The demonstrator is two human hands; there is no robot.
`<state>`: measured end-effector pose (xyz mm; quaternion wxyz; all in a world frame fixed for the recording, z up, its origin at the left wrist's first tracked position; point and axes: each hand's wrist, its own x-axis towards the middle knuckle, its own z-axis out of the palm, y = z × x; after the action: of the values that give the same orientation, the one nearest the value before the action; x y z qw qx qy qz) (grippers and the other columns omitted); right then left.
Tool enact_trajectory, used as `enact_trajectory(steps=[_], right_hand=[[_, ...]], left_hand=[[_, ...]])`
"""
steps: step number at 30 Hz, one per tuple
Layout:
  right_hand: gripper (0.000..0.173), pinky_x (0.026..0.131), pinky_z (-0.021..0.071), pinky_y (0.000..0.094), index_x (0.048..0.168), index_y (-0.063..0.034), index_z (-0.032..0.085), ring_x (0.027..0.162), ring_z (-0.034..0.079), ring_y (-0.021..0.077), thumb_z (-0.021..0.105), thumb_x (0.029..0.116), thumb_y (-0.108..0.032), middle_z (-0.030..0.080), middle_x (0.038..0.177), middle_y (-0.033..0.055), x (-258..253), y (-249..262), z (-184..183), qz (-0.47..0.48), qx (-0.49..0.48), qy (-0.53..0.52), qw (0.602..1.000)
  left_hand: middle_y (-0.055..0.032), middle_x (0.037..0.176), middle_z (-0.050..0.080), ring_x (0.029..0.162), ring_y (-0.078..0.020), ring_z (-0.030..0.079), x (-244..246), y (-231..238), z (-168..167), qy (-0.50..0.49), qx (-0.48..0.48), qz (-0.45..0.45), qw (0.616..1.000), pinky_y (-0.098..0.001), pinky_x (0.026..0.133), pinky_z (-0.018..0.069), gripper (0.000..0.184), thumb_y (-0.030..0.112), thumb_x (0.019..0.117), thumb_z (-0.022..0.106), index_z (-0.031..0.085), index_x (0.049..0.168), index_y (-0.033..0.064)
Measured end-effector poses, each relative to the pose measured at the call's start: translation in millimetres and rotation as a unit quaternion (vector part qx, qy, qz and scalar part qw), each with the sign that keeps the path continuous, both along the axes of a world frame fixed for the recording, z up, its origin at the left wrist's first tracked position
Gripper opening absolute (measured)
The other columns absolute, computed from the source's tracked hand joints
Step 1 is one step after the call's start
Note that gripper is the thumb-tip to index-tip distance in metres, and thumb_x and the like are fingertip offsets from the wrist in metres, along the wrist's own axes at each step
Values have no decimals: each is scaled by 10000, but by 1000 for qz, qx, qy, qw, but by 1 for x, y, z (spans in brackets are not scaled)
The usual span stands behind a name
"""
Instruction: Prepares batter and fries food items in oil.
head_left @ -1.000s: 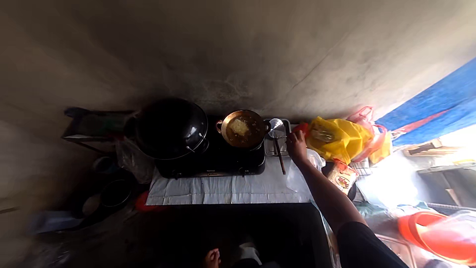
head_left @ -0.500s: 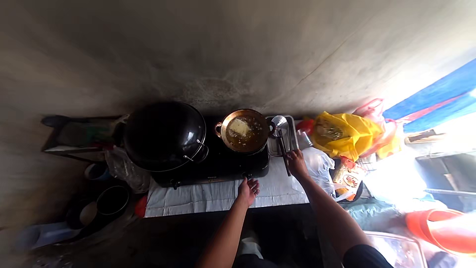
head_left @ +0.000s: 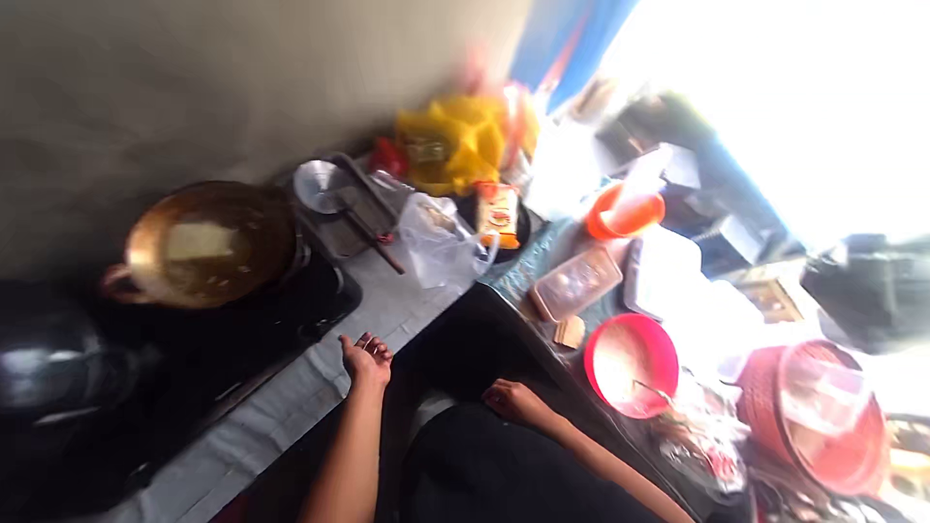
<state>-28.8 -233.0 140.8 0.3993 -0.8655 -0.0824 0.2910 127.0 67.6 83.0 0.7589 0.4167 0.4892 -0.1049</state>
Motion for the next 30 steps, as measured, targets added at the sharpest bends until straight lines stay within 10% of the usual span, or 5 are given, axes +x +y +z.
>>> enact_trajectory(steps=[4,7,11,22,30], right_hand=[[258,971,560,386,1204,-49,723,1040,706,241,584,1044,-196,714,1162,154,-44,-44,14,-27,24,59,998],[269,944,573,342,1230,-104,719,1027,703,185,582,1049,-247,707,1180,111,-69,-74,27,-80,12,35,996],[265,956,571,294,1232,-103,725,1063,702,142,594,1048,-241,713,1211,92,-100,-112,48,-157,23,-21,987],[246,855,593,496,1069,46,745,926,734,332,582,1002,-126,745,1004,213,-174,-218,80,-364,-191,-243,878],[219,947,549,496,1012,19,769,1059,693,379,618,997,-137,731,1082,233,-160,-266,87,-384,-291,-249,841]], left_hand=[[-51,879,623,663,-128,578,-37,-128,23,-49,60,-338,938,-296,600,507,415,369,1107,421,599,1261,27],[-131,1095,727,964,-200,720,-60,-234,32,-190,125,-576,785,-384,871,598,330,259,1058,557,665,1222,-6],[-184,1453,559,1379,-319,513,-87,-328,31,-304,300,-672,606,-469,1176,399,450,270,1038,561,576,1432,54],[-220,1566,425,1460,-377,391,-123,-391,9,-190,465,-554,664,-512,1191,336,711,455,933,678,485,1528,118],[-85,1299,666,1267,-259,579,-113,-392,30,-201,418,-568,680,-526,1112,390,510,305,896,703,586,1366,145]])
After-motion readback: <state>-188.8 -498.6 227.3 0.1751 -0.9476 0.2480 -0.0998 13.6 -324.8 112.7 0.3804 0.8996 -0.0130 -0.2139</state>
